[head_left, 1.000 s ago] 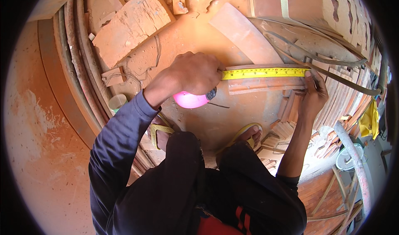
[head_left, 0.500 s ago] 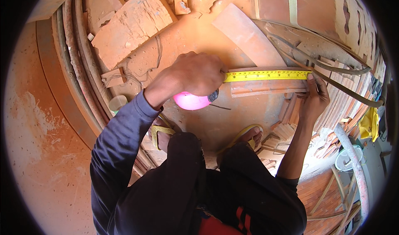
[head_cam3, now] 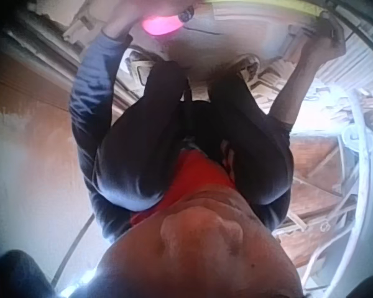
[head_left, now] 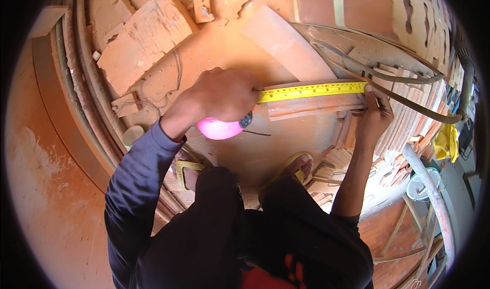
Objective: The person measures a rectangular ceramic tile with a tape measure and marks it with a pencil. They then use an angle grinder to cut the tile along the marked line.
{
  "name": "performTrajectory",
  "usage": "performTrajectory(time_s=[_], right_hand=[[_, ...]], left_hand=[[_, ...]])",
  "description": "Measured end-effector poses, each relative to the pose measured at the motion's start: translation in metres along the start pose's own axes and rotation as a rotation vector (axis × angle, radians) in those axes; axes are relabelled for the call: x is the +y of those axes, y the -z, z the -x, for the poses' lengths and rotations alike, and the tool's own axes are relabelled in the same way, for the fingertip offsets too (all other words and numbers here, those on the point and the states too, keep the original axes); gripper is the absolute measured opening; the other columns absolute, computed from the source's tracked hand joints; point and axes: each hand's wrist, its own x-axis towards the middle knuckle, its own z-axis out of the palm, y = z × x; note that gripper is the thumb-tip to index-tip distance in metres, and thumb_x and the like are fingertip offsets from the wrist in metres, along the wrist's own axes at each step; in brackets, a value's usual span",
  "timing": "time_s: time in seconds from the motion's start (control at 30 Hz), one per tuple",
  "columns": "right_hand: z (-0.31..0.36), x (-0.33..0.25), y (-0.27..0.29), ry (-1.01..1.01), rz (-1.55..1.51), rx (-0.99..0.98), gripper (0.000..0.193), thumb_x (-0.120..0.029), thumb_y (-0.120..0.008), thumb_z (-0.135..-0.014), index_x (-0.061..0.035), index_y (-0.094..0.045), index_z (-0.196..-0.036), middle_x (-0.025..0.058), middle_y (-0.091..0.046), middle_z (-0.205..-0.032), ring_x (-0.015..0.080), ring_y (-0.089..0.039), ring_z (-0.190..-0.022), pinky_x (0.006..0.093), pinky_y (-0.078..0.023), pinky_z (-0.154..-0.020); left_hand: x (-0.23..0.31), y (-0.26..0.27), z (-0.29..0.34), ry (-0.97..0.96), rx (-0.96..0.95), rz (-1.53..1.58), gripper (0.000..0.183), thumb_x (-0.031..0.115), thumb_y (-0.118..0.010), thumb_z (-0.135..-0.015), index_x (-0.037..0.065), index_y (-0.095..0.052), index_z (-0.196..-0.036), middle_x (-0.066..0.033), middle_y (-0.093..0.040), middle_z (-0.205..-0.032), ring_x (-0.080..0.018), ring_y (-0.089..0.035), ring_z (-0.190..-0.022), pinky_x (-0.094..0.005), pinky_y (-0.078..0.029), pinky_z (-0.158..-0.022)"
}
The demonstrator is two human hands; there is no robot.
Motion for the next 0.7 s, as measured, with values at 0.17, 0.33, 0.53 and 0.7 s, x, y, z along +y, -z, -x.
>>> performTrajectory(time_s=[0.17,0.33,0.53,0.7], right_hand=[[0.001,-0.011,0.002,-0.069,0.065,-0.069,0.020,-0.007,-0.066,-0.087,-0.0024,-0.069,-0.106,0.0040,-0.068,-0.090,0.0050,-0.057,-0.071,0.0174,-0.044,-0.054],[-0.007,-0.016,0.007,-0.127,0.110,-0.123,0.022,-0.005,-0.066,-0.086,-0.0019,-0.069,-0.108,0.0050,-0.069,-0.091,0.0085,-0.058,-0.081,0.0233,-0.046,-0.074],[-0.014,0.016,0.013,0.060,0.112,-0.087,0.017,-0.015,-0.068,-0.086,-0.0018,-0.070,-0.098,-0.0003,-0.055,-0.062,0.0052,-0.047,-0.048,0.0217,-0.043,-0.040],[-0.004,0.011,0.008,0.033,-0.010,-0.050,0.015,-0.012,-0.069,-0.085,-0.0020,-0.070,-0.096,0.0026,-0.062,-0.068,0.0048,-0.051,-0.050,0.0204,-0.042,-0.039]], left_hand=[[0.003,0.003,0.001,-0.034,0.008,-0.008,0.031,0.032,-0.054,-0.087,0.015,-0.069,-0.109,-0.0101,-0.069,-0.089,-0.0293,-0.066,-0.084,-0.0387,-0.050,-0.080],[0.000,0.002,0.000,-0.080,0.020,-0.032,0.032,0.032,-0.053,-0.088,0.014,-0.069,-0.109,-0.0106,-0.069,-0.091,-0.0288,-0.066,-0.085,-0.0381,-0.050,-0.080],[0.009,0.012,0.004,-0.044,-0.039,-0.002,0.030,0.025,-0.048,-0.085,0.012,-0.069,-0.102,-0.0123,-0.066,-0.099,-0.0316,-0.062,-0.094,-0.0431,-0.048,-0.084],[-0.005,0.000,-0.001,-0.103,0.101,-0.029,0.031,0.030,-0.053,-0.086,0.014,-0.069,-0.107,-0.0102,-0.068,-0.087,-0.0291,-0.065,-0.083,-0.0382,-0.050,-0.079]])
